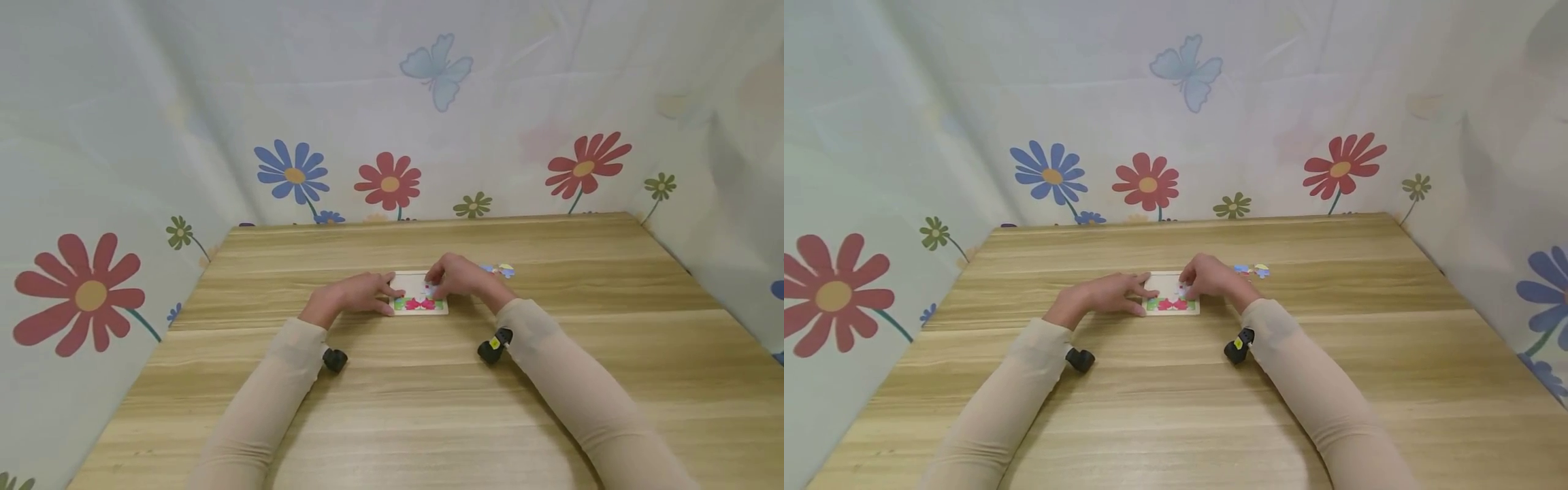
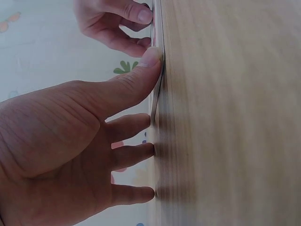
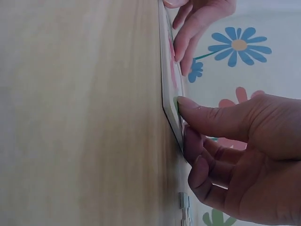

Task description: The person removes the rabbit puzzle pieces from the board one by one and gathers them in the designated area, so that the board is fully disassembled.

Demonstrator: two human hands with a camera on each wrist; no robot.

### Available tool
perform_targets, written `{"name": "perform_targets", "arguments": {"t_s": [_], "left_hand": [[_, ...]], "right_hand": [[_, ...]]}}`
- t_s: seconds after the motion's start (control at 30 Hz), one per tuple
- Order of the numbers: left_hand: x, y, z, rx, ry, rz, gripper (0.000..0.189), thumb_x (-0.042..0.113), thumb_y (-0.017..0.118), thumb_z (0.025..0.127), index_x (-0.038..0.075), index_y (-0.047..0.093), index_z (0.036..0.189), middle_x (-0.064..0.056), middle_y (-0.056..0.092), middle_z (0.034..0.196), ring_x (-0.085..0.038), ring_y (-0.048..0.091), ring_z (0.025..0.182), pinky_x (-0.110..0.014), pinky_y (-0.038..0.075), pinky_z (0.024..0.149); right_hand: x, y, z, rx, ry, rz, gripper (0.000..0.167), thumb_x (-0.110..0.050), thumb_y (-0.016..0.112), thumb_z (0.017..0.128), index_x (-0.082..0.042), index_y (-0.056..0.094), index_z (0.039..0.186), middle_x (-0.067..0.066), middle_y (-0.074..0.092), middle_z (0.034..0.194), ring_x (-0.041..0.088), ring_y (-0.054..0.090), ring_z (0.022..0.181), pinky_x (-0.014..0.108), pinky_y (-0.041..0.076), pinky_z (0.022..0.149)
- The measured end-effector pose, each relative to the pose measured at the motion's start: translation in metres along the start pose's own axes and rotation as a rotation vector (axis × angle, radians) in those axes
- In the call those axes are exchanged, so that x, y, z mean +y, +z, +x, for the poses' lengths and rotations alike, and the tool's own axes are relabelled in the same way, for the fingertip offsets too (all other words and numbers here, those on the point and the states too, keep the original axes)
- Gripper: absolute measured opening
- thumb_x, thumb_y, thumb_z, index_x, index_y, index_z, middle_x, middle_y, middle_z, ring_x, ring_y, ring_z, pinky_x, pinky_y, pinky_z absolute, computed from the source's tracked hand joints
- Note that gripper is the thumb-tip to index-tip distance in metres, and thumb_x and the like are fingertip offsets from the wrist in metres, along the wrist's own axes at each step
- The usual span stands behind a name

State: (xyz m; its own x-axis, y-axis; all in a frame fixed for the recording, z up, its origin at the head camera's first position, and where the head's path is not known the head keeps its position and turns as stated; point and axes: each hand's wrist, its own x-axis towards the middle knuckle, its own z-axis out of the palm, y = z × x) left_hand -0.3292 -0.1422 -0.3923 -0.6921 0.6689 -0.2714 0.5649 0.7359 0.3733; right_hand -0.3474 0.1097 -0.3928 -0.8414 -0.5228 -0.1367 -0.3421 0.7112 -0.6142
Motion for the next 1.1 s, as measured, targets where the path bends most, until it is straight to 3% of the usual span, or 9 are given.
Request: {"name": "perform_targets", "arguments": {"t_s": [0.37,0.7,1.1], "left_hand": [[0.001,0.001,-0.002,0.018,-0.003,-0.037,0.053,0.03,0.071,0.094,0.019,0.055,0.143,-0.016,0.024,0.162,-0.033,0.026,0.148,-0.044,0.025,0.118],[-0.002,-0.001,-0.004,0.011,-0.003,-0.031,0.054,0.03,0.071,0.094,0.017,0.054,0.144,-0.017,0.024,0.162,-0.033,0.025,0.148,-0.045,0.025,0.118],[-0.002,0.001,-0.001,0.011,0.017,-0.028,0.054,0.03,0.07,0.094,0.018,0.054,0.144,-0.017,0.024,0.162,-0.033,0.026,0.148,-0.044,0.025,0.118]], "right_hand": [[-0.003,-0.001,0.003,-0.041,-0.01,-0.031,0.022,-0.002,0.08,0.083,0.0,0.075,0.104,0.006,0.07,0.093,0.019,0.057,0.086,0.032,0.049,0.083],[-0.01,0.001,0.001,0.021,0.013,-0.018,0.022,-0.003,0.083,0.08,-0.001,0.07,0.098,0.014,0.065,0.101,0.024,0.057,0.089,0.031,0.047,0.075],[0.001,-0.003,0.003,0.042,0.004,0.046,0.019,-0.004,0.085,0.079,-0.007,0.077,0.096,0.005,0.071,0.091,0.017,0.062,0.078,0.027,0.049,0.064]]}}
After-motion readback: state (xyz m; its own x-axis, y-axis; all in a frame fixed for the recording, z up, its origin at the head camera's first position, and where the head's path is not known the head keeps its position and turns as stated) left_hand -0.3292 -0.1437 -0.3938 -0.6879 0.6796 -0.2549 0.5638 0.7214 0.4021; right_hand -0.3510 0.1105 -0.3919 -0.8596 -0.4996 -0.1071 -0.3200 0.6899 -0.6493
